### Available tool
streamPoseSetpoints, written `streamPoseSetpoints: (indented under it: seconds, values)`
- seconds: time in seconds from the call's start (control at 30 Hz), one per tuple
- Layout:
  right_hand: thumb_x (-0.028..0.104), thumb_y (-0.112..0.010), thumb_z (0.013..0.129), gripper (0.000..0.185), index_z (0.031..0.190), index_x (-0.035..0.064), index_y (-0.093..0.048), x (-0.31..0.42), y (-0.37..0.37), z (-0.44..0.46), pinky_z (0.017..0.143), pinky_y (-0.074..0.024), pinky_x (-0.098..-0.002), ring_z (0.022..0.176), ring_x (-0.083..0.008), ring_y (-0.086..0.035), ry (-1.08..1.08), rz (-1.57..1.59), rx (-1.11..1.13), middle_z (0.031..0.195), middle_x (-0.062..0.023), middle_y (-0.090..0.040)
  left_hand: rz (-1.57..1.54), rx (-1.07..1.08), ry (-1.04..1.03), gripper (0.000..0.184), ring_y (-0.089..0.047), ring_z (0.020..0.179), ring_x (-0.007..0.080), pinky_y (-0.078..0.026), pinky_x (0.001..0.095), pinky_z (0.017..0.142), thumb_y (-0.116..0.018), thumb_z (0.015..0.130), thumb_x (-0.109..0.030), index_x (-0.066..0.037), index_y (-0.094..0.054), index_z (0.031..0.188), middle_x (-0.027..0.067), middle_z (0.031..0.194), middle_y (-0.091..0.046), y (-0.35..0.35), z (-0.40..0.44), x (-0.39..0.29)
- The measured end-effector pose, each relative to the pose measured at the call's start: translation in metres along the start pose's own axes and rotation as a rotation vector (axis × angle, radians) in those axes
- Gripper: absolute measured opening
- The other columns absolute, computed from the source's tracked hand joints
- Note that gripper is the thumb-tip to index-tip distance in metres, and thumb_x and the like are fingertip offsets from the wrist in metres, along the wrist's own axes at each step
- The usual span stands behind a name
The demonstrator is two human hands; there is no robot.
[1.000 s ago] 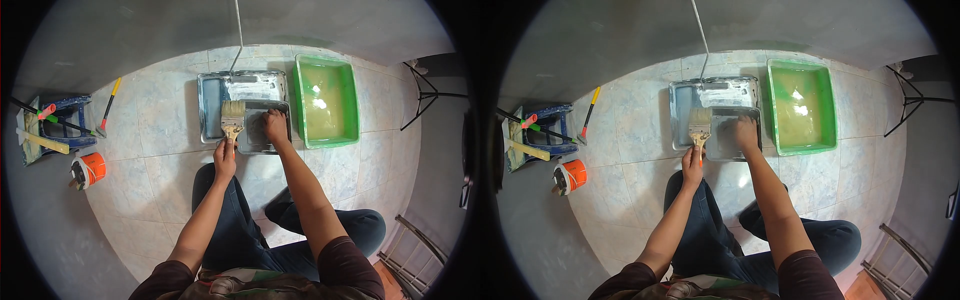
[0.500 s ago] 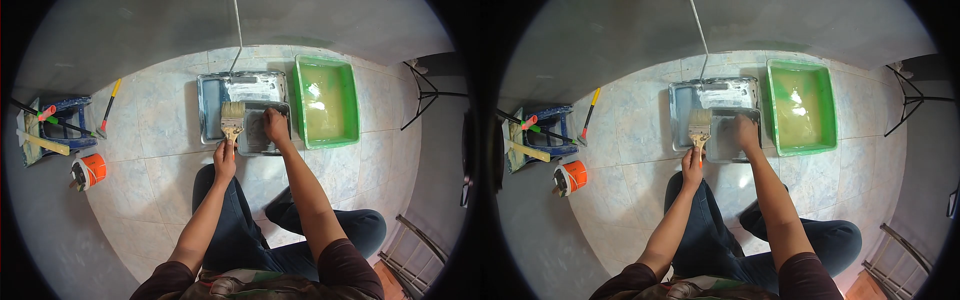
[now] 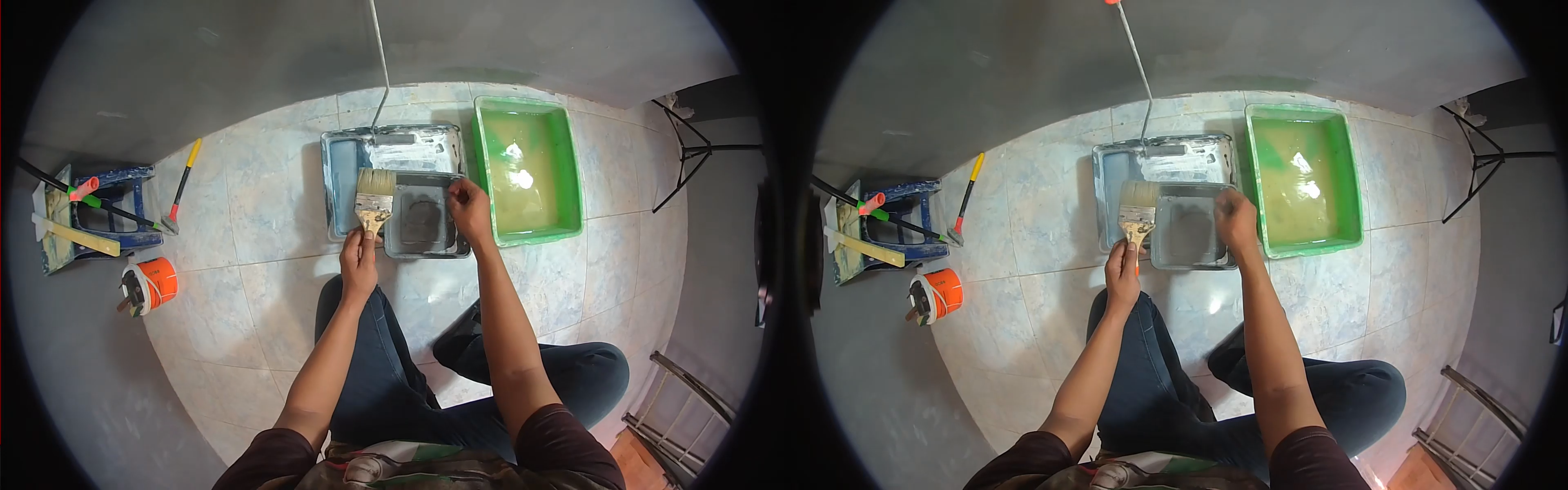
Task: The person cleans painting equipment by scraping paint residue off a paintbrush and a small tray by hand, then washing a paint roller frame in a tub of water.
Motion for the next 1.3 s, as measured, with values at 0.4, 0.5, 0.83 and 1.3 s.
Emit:
streamPoseSetpoints:
  seconds: [0.4, 0.5, 0.83, 1.3]
  values:
    - [0.015, -0.078, 0.084, 0.019, 0.093, -0.0019, -0.076, 0.008, -0.007, -0.034, 0.068, -0.0560, -0.0372, 0.071, -0.0250, -0.073, -0.049, 0.027, 0.029, 0.079, -0.0183, -0.074, -0.118, 0.050, 0.415, 0.037, -0.054, 0.051, 0.0094, -0.045, 0.0266, 0.050, -0.052, 0.110, -0.031, 0.001, -0.071, 0.105, 0.0050, 0.068, -0.065, 0.032, 0.056, -0.002]
    - [0.018, -0.080, 0.080, 0.023, 0.088, -0.0027, -0.074, 0.005, -0.012, -0.036, 0.070, -0.0569, -0.0445, 0.073, -0.0379, -0.072, 0.087, -0.125, 0.158, 0.079, -0.0226, -0.071, -0.097, 0.181, 0.453, 0.035, -0.055, 0.054, 0.0103, -0.042, 0.0278, 0.052, -0.053, 0.106, -0.029, -0.002, -0.074, 0.109, 0.0046, 0.069, -0.065, 0.015, 0.088, -0.017]
    - [0.023, -0.080, 0.079, 0.029, 0.086, -0.0040, -0.073, 0.019, -0.026, -0.048, 0.080, -0.0558, -0.0514, 0.087, -0.0474, -0.070, 0.073, -0.224, 0.393, 0.088, -0.0296, -0.070, 0.316, 0.662, 0.392, 0.038, -0.062, 0.070, 0.0179, -0.046, 0.0376, 0.059, -0.060, 0.100, -0.036, -0.001, -0.077, 0.100, 0.0104, 0.081, -0.068, -0.072, 0.205, -0.019]
    - [0.023, -0.077, 0.083, 0.025, 0.083, -0.0015, -0.072, 0.007, -0.024, -0.048, 0.081, -0.0547, -0.0547, 0.087, -0.0491, -0.068, 0.062, -0.187, 0.352, 0.087, -0.0288, -0.070, 1.299, 0.869, -0.239, 0.035, -0.073, 0.104, 0.0369, -0.059, 0.0469, 0.087, -0.080, 0.087, -0.035, -0.006, -0.080, 0.105, 0.0188, 0.113, -0.076, -0.137, 0.283, -0.112]
Point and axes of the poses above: each hand's wrist, its own z-axis towards the middle knuckle, its own y-axis out of the back of the hand, x = y × z, the point moved 1 cm from there along z, towards the middle knuckle
